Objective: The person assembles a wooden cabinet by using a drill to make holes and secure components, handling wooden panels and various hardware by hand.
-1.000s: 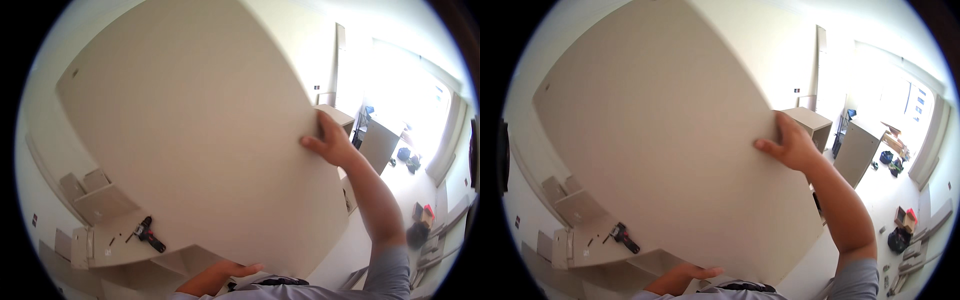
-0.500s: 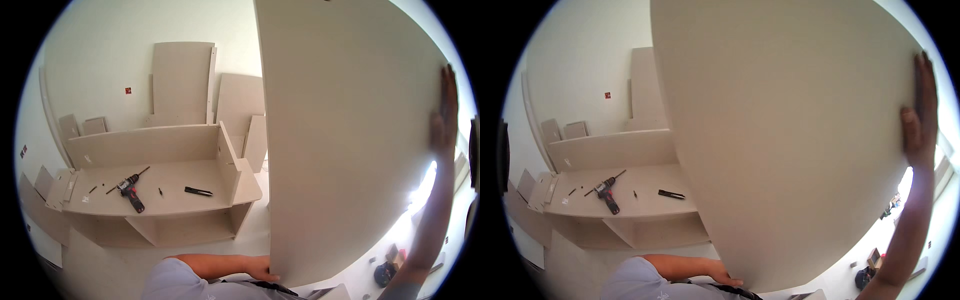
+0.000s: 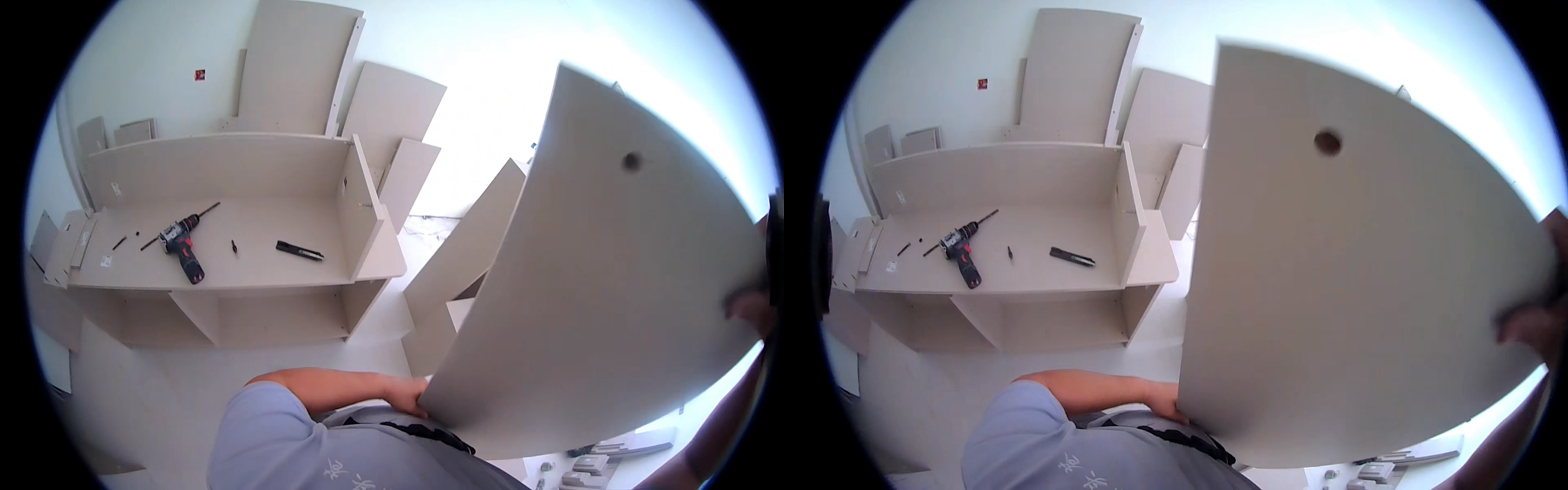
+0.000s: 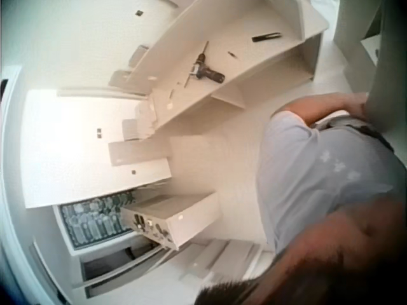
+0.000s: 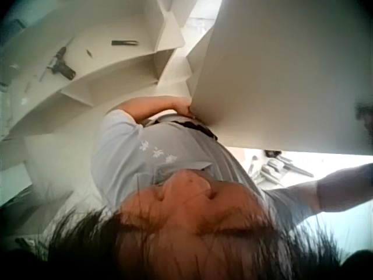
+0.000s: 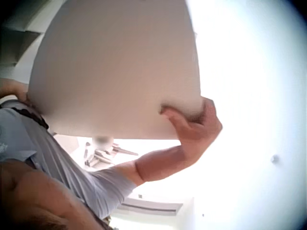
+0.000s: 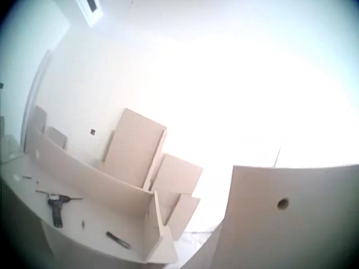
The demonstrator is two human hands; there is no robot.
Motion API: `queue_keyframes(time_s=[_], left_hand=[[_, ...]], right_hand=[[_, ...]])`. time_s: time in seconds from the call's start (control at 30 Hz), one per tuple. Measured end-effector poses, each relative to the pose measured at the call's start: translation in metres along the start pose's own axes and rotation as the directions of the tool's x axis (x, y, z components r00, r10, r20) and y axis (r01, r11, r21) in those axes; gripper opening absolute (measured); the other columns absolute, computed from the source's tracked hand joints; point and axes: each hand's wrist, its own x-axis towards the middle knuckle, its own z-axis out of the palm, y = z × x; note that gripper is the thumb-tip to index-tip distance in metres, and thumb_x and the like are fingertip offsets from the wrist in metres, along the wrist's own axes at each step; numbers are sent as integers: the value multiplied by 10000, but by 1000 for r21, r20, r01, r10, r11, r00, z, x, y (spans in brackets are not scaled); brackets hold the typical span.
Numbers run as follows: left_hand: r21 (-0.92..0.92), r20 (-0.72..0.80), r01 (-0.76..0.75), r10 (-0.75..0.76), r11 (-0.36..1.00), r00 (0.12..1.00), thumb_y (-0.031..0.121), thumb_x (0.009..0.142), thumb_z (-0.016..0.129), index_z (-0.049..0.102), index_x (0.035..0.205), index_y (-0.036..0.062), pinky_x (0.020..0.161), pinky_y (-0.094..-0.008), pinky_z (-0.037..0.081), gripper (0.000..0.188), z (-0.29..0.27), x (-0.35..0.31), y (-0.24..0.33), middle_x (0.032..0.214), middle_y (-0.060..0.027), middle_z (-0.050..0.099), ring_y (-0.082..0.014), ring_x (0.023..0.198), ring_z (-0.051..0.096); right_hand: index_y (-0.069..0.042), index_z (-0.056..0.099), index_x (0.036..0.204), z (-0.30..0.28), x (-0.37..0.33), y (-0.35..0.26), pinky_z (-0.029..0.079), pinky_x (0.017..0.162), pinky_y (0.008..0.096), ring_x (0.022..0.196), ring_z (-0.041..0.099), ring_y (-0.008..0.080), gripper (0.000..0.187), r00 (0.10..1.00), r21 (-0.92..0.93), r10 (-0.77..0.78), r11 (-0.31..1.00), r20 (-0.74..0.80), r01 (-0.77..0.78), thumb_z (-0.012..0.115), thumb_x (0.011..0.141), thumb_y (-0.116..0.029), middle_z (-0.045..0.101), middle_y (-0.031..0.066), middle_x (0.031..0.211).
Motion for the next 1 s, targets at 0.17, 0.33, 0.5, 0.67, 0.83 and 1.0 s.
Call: queue_keyframes(time_s=[0.17, 0.33, 0.5, 0.67, 0.83, 1.0], left_hand=[[-164, -236, 320, -352, 933, 906, 61, 846, 805, 655, 1303, 42, 958, -364, 537, 481, -1, -41, -80, 1104, -81, 750, -190, 1060, 680], [-476, -705, 403, -613, 782, 357, 180, 883, 804, 710, 1144, 23, 900, -362, 560, 318, 71, -161, -237, 1060, -128, 746, -195, 994, 695], [-163, -661, 975, -751, 152, 6, 396, 909, 662, 747, 1050, 62, 895, -473, 558, 373, 169, -413, -240, 1077, -190, 736, -376, 1020, 700], [86, -428, 940, -864, -331, -265, 235, 920, 619, 756, 1035, 52, 910, -429, 569, 256, 252, -583, -156, 1146, -168, 738, -344, 1092, 694], [-331, -485, 934, -824, -136, -292, 150, 888, 675, 743, 1089, 50, 815, -384, 579, 235, 261, -573, -94, 976, -130, 752, -261, 936, 726], [-972, -234, 128, -818, 195, -526, 128, 914, 678, 694, 1161, 3, 745, -339, 555, 277, 205, -509, -68, 899, -97, 716, -204, 821, 691]], right_hand=[[-40, 647, 843, 148, 5, 21, 515, 587, 343, 580, 649, 224, 673, 992, 55, 122, 991, 44, -125, 970, 509, -526, 638, 101, 662], [-30, 622, 805, 280, -33, -15, 567, 633, 394, 641, 713, 323, 615, 957, 87, 141, 982, 254, -168, 993, 527, -436, 697, 164, 713], [-104, 495, 662, 354, -44, -93, 513, 580, 396, 570, 641, 291, 593, 952, 263, -178, 958, 248, 111, 926, 589, -504, 600, 74, 613], [-105, 497, 666, 436, -31, -138, 512, 587, 399, 586, 649, 285, 590, 932, 377, -348, 880, 97, 289, 878, 617, -552, 604, 57, 629], [-115, 521, 689, 478, 2, -177, 506, 584, 392, 595, 644, 277, 557, 905, 440, -424, 810, -17, 388, 875, 612, -539, 603, 46, 641], [-121, 538, 700, 509, 35, -209, 501, 581, 397, 612, 638, 269, 538, 878, 475, -475, 760, -61, 444, 879, 607, -527, 592, 36, 646]])
